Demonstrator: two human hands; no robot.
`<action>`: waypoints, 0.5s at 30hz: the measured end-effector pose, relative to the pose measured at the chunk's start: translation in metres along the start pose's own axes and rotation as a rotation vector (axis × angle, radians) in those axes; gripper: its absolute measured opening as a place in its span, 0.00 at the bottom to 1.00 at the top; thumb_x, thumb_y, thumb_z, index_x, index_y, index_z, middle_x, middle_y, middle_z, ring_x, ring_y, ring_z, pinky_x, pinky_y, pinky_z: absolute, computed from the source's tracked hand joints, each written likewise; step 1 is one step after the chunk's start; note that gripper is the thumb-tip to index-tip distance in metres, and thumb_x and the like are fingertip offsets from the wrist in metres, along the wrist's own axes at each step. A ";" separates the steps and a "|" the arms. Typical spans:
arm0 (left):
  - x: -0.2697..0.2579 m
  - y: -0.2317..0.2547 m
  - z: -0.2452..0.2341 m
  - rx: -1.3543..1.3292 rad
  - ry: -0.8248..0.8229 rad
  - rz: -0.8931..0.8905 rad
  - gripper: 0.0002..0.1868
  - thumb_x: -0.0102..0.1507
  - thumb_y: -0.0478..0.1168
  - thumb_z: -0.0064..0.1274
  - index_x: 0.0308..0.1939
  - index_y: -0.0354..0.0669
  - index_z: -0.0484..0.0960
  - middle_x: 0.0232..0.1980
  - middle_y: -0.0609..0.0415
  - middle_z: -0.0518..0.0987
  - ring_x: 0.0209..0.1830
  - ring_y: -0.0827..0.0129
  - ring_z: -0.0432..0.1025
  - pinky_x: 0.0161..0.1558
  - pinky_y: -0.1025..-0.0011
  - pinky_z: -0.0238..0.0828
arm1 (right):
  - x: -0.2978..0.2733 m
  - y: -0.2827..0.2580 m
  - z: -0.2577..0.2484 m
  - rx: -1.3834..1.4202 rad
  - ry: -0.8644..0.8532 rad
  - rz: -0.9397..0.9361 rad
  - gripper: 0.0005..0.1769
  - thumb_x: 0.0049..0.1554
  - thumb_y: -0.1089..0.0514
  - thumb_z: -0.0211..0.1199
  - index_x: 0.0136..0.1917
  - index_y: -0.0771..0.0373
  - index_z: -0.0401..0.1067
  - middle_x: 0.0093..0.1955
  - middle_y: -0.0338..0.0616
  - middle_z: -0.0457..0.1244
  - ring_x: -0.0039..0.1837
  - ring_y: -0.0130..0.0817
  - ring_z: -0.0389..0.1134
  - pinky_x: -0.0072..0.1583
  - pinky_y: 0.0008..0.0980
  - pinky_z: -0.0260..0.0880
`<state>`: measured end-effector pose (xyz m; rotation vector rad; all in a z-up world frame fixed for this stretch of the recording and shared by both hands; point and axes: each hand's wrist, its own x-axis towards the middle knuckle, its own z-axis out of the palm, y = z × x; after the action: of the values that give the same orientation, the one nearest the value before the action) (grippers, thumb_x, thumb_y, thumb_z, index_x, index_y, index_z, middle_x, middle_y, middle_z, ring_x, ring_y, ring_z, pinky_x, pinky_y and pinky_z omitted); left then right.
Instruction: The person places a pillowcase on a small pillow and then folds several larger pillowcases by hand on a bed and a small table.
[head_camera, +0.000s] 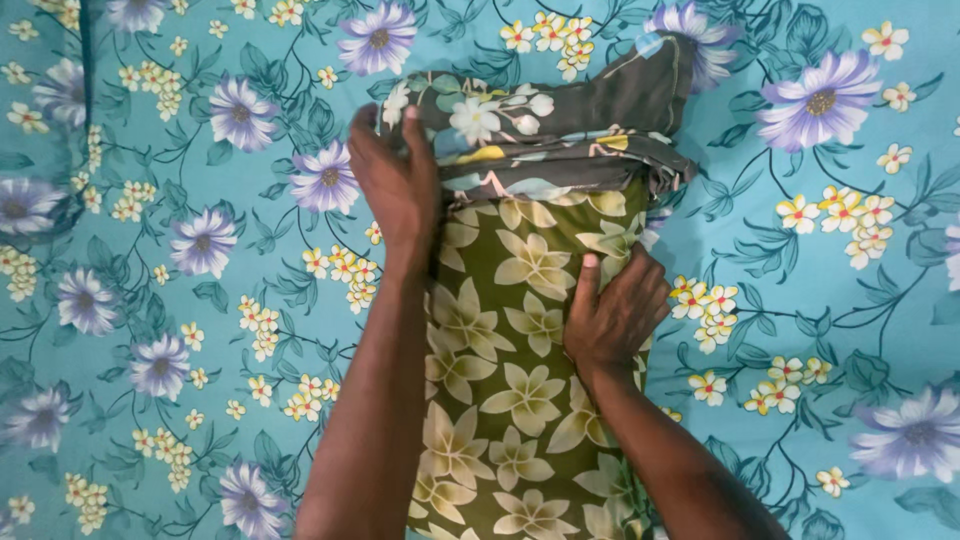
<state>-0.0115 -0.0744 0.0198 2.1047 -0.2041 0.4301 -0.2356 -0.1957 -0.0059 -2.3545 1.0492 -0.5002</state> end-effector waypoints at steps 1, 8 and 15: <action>0.019 -0.021 0.002 0.019 -0.052 -0.100 0.33 0.72 0.56 0.53 0.64 0.28 0.67 0.55 0.38 0.75 0.50 0.57 0.77 0.51 0.61 0.74 | 0.001 0.000 0.002 -0.001 0.007 -0.013 0.32 0.71 0.38 0.48 0.71 0.69 0.60 0.63 0.60 0.58 0.66 0.60 0.58 0.65 0.58 0.53; 0.082 -0.074 0.009 -0.197 -0.341 -0.839 0.25 0.61 0.54 0.60 0.35 0.29 0.84 0.31 0.53 0.79 0.26 0.69 0.70 0.28 0.65 0.65 | 0.001 0.001 0.003 -0.018 0.001 0.008 0.31 0.69 0.41 0.49 0.71 0.69 0.60 0.63 0.59 0.58 0.66 0.61 0.58 0.65 0.57 0.53; 0.096 -0.099 0.037 -0.318 -0.315 -0.617 0.13 0.59 0.44 0.64 0.32 0.35 0.85 0.28 0.57 0.81 0.24 0.77 0.70 0.27 0.74 0.65 | 0.002 -0.001 0.000 0.014 -0.015 -0.005 0.31 0.67 0.44 0.50 0.71 0.71 0.60 0.62 0.62 0.58 0.64 0.62 0.58 0.64 0.57 0.53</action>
<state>0.1160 -0.0497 -0.0395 1.7920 0.1875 -0.2866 -0.2338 -0.1966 -0.0056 -2.3459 1.0297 -0.4902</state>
